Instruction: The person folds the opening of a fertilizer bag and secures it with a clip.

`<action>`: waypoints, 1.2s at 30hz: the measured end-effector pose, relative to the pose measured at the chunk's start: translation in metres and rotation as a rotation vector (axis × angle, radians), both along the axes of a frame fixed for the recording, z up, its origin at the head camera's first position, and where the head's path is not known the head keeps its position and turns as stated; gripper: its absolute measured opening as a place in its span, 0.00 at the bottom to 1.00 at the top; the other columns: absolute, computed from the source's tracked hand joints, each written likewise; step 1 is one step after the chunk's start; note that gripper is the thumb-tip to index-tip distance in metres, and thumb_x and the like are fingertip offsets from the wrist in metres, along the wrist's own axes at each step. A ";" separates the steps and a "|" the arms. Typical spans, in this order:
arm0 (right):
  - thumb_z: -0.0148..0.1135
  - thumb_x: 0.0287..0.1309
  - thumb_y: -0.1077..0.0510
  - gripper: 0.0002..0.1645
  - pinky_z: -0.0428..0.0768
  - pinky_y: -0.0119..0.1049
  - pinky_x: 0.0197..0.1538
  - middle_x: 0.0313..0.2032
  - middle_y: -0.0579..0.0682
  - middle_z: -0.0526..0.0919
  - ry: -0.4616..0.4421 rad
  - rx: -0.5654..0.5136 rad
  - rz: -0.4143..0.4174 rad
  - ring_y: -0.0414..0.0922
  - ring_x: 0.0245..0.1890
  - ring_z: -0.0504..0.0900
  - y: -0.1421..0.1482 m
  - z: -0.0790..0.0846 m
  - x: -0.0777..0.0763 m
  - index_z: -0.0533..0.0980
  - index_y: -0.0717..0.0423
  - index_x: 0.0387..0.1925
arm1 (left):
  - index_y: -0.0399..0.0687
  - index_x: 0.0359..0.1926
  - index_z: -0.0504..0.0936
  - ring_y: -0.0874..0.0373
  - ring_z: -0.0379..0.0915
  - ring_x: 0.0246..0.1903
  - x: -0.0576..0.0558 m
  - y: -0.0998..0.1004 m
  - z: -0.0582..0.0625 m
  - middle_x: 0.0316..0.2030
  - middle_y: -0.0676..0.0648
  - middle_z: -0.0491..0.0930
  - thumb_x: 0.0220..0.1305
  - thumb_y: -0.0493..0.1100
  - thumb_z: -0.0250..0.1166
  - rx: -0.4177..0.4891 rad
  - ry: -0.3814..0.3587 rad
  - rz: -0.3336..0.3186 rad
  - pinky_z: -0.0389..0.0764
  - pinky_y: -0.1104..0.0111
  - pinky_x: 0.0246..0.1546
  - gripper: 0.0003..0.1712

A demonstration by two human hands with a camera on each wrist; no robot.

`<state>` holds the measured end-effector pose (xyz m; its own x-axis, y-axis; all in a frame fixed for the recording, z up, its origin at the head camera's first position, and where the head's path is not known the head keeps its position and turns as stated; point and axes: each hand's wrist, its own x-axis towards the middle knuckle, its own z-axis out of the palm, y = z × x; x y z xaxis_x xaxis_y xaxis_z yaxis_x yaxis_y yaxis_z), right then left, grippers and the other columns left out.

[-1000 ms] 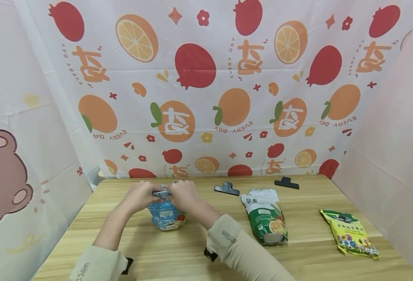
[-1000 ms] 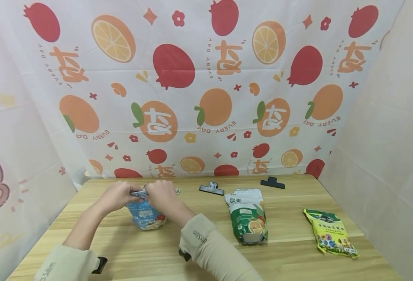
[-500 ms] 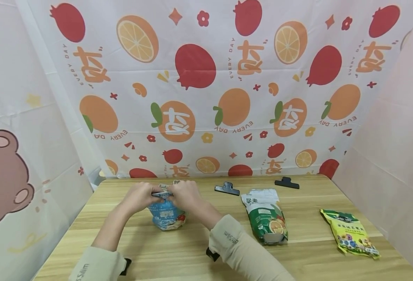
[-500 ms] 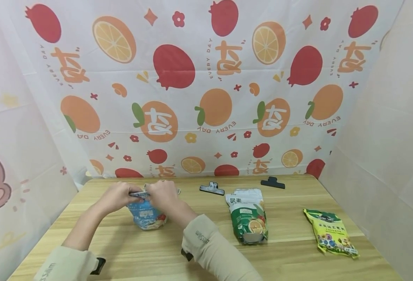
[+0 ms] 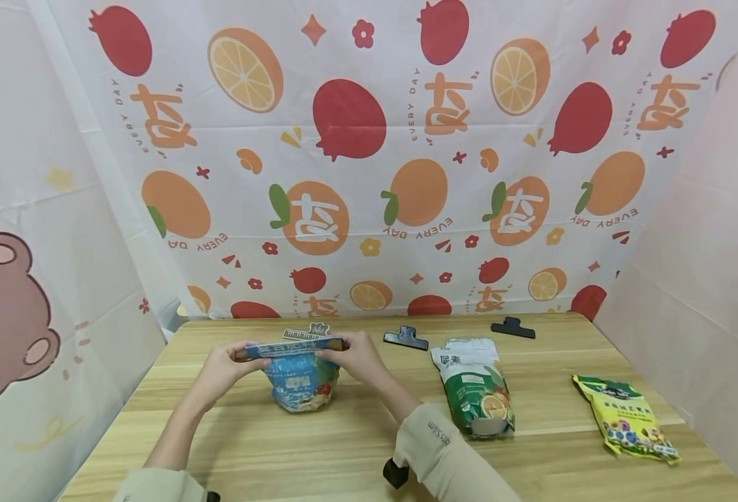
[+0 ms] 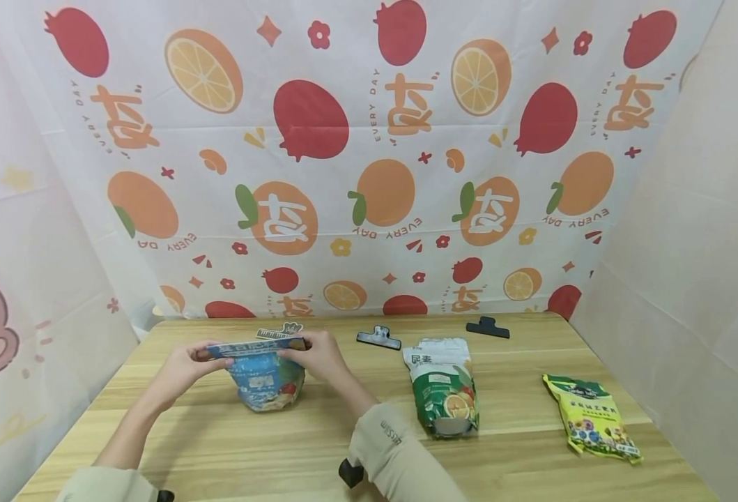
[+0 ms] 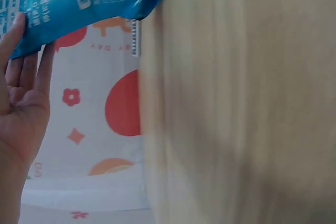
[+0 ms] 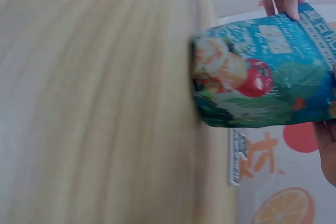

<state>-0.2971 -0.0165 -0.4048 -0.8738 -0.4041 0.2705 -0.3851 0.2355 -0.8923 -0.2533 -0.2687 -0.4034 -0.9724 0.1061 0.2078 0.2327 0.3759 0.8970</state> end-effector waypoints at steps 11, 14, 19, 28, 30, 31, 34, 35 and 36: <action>0.70 0.45 0.61 0.10 0.75 0.26 0.29 0.28 0.47 0.84 -0.005 -0.150 -0.128 0.33 0.27 0.78 -0.009 -0.011 0.007 0.84 0.60 0.33 | 0.29 0.42 0.79 0.63 0.77 0.38 -0.001 0.010 -0.013 0.34 0.42 0.83 0.55 0.42 0.68 0.093 -0.018 0.071 0.71 0.75 0.42 0.20; 0.70 0.44 0.62 0.10 0.76 0.27 0.30 0.28 0.49 0.84 0.008 -0.170 -0.145 0.35 0.28 0.80 -0.011 -0.012 0.007 0.84 0.61 0.32 | 0.30 0.41 0.80 0.63 0.77 0.37 -0.001 0.010 -0.014 0.33 0.44 0.83 0.54 0.43 0.68 0.083 -0.021 0.092 0.71 0.75 0.42 0.20; 0.70 0.44 0.63 0.10 0.79 0.30 0.35 0.29 0.50 0.84 0.014 -0.198 -0.140 0.38 0.33 0.82 -0.012 -0.014 0.005 0.84 0.62 0.33 | 0.30 0.42 0.80 0.64 0.77 0.36 -0.003 0.011 -0.014 0.33 0.43 0.83 0.53 0.43 0.69 0.082 -0.032 0.111 0.72 0.74 0.41 0.21; 0.69 0.49 0.57 0.17 0.73 0.29 0.28 0.33 0.44 0.82 -0.028 -0.056 -0.042 0.35 0.27 0.74 -0.003 -0.001 0.005 0.80 0.53 0.44 | 0.36 0.44 0.80 0.59 0.75 0.28 -0.002 0.008 0.009 0.30 0.46 0.81 0.53 0.43 0.69 -0.144 0.034 0.045 0.76 0.64 0.31 0.20; 0.68 0.51 0.56 0.20 0.74 0.29 0.32 0.38 0.43 0.80 0.001 -0.024 -0.018 0.35 0.31 0.74 -0.001 0.002 0.004 0.78 0.48 0.48 | 0.38 0.45 0.81 0.58 0.77 0.32 -0.001 0.011 0.015 0.35 0.45 0.82 0.53 0.42 0.70 -0.177 0.088 0.022 0.78 0.64 0.32 0.19; 0.67 0.51 0.55 0.21 0.75 0.30 0.34 0.41 0.42 0.80 0.034 -0.002 -0.009 0.35 0.34 0.75 -0.001 0.005 0.004 0.77 0.46 0.49 | 0.39 0.44 0.82 0.58 0.77 0.33 -0.001 0.013 0.017 0.36 0.45 0.82 0.52 0.43 0.70 -0.193 0.113 0.018 0.78 0.66 0.31 0.18; 0.65 0.54 0.52 0.19 0.75 0.28 0.40 0.47 0.39 0.78 0.183 0.111 -0.001 0.34 0.43 0.75 0.000 0.012 0.006 0.77 0.43 0.50 | 0.43 0.43 0.84 0.59 0.78 0.35 0.001 0.020 0.023 0.39 0.45 0.82 0.53 0.45 0.69 -0.223 0.167 0.007 0.78 0.70 0.31 0.16; 0.64 0.55 0.51 0.18 0.75 0.26 0.39 0.46 0.39 0.79 0.254 0.159 0.002 0.33 0.43 0.76 0.000 0.015 0.007 0.78 0.44 0.49 | 0.44 0.42 0.84 0.59 0.78 0.35 0.001 0.022 0.024 0.38 0.46 0.82 0.53 0.46 0.69 -0.242 0.184 0.008 0.77 0.70 0.30 0.15; 0.63 0.56 0.51 0.16 0.75 0.24 0.39 0.45 0.40 0.80 0.329 0.206 0.003 0.32 0.42 0.76 -0.001 0.018 0.008 0.79 0.45 0.47 | 0.45 0.40 0.85 0.60 0.78 0.34 0.002 0.024 0.026 0.38 0.46 0.82 0.54 0.46 0.69 -0.270 0.209 0.006 0.77 0.71 0.30 0.14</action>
